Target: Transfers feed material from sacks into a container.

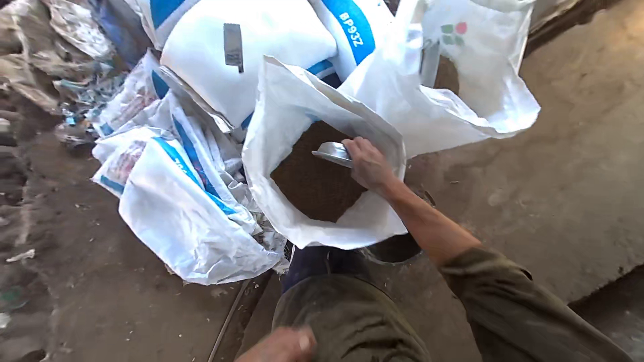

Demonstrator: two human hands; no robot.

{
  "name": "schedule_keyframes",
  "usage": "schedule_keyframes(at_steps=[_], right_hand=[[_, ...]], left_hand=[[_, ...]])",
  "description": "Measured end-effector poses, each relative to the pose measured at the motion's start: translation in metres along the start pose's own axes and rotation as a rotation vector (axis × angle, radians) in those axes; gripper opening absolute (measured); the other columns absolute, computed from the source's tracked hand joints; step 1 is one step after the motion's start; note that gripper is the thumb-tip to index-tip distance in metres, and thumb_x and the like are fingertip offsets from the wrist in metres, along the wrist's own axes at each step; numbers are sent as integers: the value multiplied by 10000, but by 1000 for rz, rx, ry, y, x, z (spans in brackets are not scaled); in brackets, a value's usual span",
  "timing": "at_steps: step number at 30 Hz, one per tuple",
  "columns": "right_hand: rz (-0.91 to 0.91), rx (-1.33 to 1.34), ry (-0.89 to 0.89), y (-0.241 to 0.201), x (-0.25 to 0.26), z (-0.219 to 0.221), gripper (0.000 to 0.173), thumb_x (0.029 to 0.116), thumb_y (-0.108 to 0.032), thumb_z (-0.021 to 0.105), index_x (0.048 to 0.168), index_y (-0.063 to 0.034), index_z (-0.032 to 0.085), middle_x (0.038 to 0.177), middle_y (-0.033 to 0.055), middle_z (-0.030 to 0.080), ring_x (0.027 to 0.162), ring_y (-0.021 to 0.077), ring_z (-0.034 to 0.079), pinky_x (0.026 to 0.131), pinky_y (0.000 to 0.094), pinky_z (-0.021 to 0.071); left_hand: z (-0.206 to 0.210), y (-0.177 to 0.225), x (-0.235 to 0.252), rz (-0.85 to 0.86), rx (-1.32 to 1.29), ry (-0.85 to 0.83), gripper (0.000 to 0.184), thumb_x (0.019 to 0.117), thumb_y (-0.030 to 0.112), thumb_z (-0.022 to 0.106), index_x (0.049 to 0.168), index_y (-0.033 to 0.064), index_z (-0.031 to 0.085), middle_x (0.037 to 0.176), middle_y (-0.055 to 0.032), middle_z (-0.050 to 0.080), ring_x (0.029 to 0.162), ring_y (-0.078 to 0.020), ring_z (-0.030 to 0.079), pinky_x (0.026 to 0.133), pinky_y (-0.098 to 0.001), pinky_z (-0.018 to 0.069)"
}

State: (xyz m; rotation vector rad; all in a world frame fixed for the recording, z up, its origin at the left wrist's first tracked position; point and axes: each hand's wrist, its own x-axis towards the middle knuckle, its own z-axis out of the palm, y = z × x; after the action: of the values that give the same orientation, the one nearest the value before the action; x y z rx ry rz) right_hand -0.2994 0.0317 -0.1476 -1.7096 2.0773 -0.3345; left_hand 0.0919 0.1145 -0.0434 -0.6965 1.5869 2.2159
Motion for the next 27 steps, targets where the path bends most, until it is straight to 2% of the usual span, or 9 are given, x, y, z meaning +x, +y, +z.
schedule_keyframes(at_steps=[3,5,7,9,10,14,19,23,27], right_hand=[[111,-71,-135,29,94,85,489,920,-4,633,1402,-32,564,1324,283,597,1227,493,580,943,647,507],[236,-83,-201,47,125,123,510,934,-72,633,1437,-98,556,1320,285,606,1205,499,594,933,662,503],[378,-61,-305,55,145,142,481,977,-245,642,1446,-169,571,1312,241,640,1183,472,625,920,670,510],[453,6,-420,65,153,150,437,1001,-366,628,1398,-183,624,1256,216,683,1178,440,641,957,659,501],[465,74,-474,69,151,157,420,1001,-392,639,1355,-168,663,1237,214,693,1179,429,642,983,654,493],[503,288,-660,78,120,202,457,979,-479,670,1219,-95,732,1222,214,691,1178,395,639,1022,634,486],[650,488,-857,75,90,225,643,943,-577,668,1206,10,688,1235,229,669,1181,355,628,1040,575,473],[706,594,-918,52,85,198,765,995,-664,496,1283,32,634,1321,249,623,1247,350,594,1072,564,449],[625,606,-828,62,88,168,782,1000,-689,444,1178,34,682,1223,250,660,1157,360,628,1018,579,476]], left_hand=[[-51,-7,35,-2,-136,795,846,854,839,474,1181,62,530,879,95,611,775,20,582,698,-204,515],[-81,8,66,-84,-77,942,1048,762,871,555,1295,-29,485,949,25,609,828,-40,593,726,-267,530],[-98,29,90,-233,-61,870,806,803,729,632,1186,19,630,868,-9,686,769,-111,665,697,-373,580],[-103,39,104,-253,-77,763,377,949,449,563,976,102,710,763,43,697,707,-58,685,665,-329,588],[-103,37,106,-178,-94,729,306,987,347,521,940,104,701,751,62,691,703,-20,680,665,-281,589],[-122,32,101,98,-210,597,295,1049,289,516,1045,28,653,869,75,713,838,67,673,789,-178,582],[-142,32,102,146,-125,509,369,1064,343,509,1059,5,657,892,21,722,868,52,675,819,-199,580],[-148,30,109,166,-50,493,382,1058,347,501,1027,7,671,863,3,719,842,34,678,800,-215,581],[-153,26,105,205,-80,420,456,1030,451,538,1032,23,694,889,35,735,865,46,684,812,-218,594]])
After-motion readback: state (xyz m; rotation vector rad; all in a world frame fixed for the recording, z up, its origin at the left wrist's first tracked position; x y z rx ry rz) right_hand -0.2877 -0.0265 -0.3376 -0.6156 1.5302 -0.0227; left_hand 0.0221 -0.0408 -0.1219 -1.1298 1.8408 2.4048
